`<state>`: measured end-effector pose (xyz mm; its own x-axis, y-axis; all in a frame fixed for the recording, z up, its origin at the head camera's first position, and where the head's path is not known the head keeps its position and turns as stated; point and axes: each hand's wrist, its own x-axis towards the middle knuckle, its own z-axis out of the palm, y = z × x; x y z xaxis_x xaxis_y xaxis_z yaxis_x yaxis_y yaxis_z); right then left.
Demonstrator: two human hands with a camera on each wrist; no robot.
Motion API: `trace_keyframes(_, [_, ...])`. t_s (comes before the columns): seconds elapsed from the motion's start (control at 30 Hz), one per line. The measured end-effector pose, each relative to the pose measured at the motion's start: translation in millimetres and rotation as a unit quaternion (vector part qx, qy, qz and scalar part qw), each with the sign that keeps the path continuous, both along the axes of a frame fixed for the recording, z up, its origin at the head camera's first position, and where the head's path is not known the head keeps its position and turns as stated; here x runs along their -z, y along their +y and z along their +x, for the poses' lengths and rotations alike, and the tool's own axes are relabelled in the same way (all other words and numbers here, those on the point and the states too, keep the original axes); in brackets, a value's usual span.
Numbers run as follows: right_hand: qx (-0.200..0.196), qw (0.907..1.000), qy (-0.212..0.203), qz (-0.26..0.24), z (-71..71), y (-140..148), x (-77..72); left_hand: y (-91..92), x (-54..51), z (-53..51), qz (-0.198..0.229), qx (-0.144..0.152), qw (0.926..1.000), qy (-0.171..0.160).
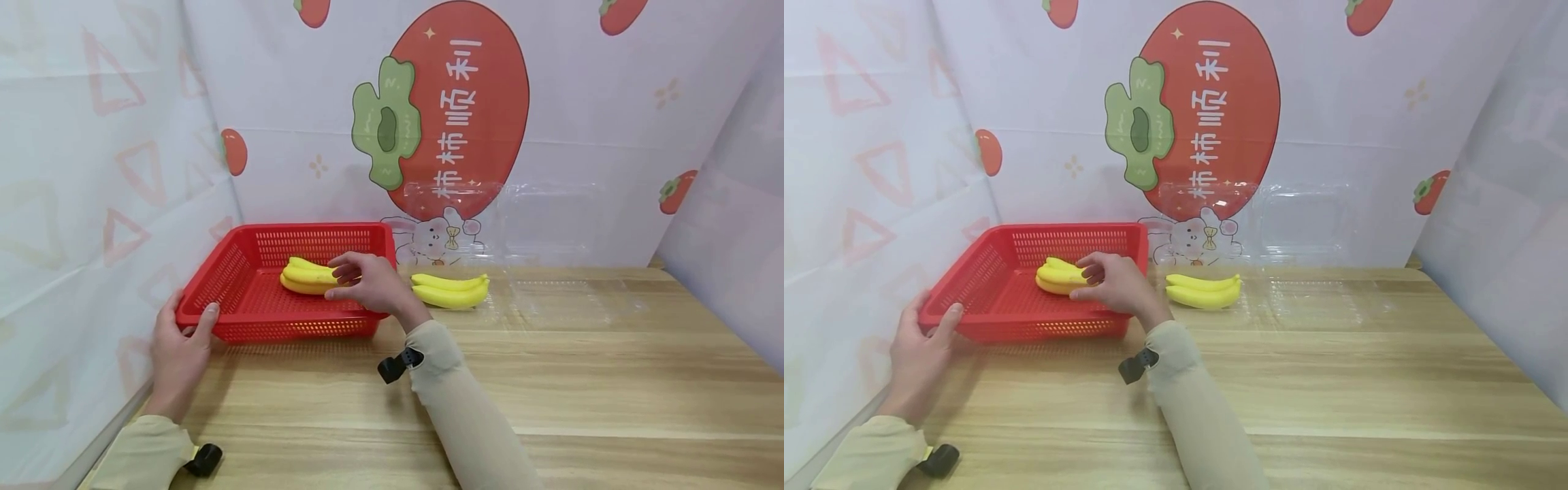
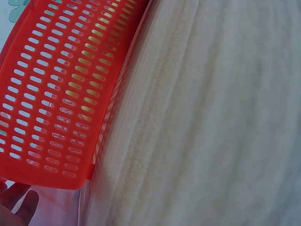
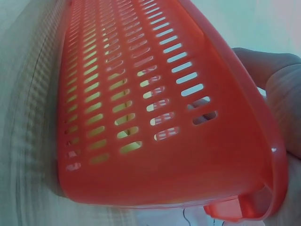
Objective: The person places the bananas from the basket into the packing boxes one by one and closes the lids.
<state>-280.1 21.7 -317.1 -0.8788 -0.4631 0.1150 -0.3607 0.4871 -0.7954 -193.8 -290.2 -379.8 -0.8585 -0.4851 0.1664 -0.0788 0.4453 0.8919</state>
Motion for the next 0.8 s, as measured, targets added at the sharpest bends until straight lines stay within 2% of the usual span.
trace_keyframes(0.13, [-0.011,0.9976,0.006,0.068,-3.1,-5,-2.1,-0.9,0.6,-0.5,0.002,-0.001,1.0,-0.002])
trace_keyframes(0.3, [-0.036,0.9886,0.015,0.146,-6.6,-11,-2.0,-1.6,1.8,-1.8,0.004,0.0,1.0,0.002])
trace_keyframes(0.43, [-0.052,0.9846,0.011,0.167,-9.6,-16,-1.0,-1.5,1.3,-1.4,-0.004,-0.004,1.0,-0.002])
trace_keyframes(0.6, [-0.07,0.981,-0.023,0.18,-15.3,-21,0.4,-1.1,1.2,-0.5,-0.009,-0.001,0.9999,-0.004])
trace_keyframes(0.8, [-0.09,0.9691,-0.057,0.223,-22.9,-28,1.5,-0.7,0.3,0.6,-0.004,0.003,1.0,-0.004])
